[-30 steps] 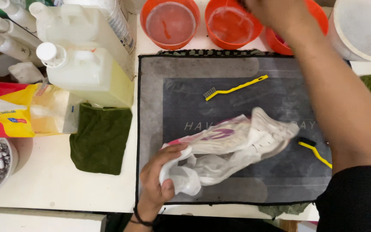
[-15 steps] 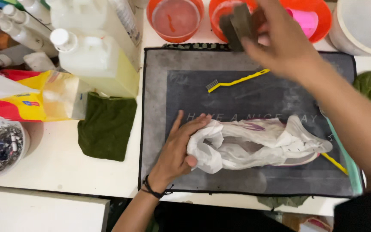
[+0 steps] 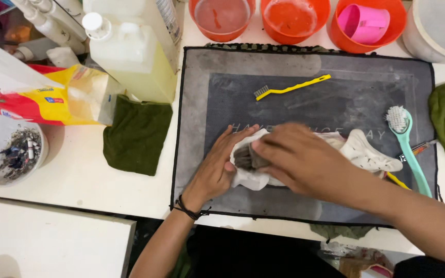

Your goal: The person cleans a white and pink sneaker by first scrubbing a white paper towel with a brush and then inserting it into the shoe. They continue to scrub the interior and exterior of the shoe with the brush, occasionally dipping it into a bowl of liquid. The person also uses a tissue to wipe the shoe's surface.

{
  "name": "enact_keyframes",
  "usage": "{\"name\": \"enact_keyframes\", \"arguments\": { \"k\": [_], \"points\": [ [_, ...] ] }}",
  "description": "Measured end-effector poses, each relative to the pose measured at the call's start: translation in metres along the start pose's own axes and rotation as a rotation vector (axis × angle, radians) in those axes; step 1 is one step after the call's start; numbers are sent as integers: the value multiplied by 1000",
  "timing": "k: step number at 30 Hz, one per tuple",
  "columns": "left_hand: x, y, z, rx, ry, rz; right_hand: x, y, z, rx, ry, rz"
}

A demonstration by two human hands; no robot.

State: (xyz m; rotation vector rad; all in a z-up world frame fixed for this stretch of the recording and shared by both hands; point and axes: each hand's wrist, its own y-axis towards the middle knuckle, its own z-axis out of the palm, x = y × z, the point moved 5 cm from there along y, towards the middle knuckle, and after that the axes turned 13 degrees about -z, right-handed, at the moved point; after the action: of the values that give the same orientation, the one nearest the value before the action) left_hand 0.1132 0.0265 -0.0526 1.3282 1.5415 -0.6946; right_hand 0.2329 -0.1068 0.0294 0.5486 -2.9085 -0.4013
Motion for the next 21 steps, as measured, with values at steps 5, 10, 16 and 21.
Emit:
{"name": "enact_keyframes", "arguments": {
  "k": [5, 10, 16, 21],
  "points": [
    [-4, 0, -1, 20, -1, -21, 4, -1, -13, -152, -212, 74],
    [2, -2, 1, 10, 9, 18, 1, -8, -4, -177, -159, 212],
    [16, -5, 3, 2, 52, 51, -4, -10, 3, -186, -131, 369],
    [10, -4, -1, 25, 38, 50, -8, -1, 3, -131, -100, 422]
  ]
}}
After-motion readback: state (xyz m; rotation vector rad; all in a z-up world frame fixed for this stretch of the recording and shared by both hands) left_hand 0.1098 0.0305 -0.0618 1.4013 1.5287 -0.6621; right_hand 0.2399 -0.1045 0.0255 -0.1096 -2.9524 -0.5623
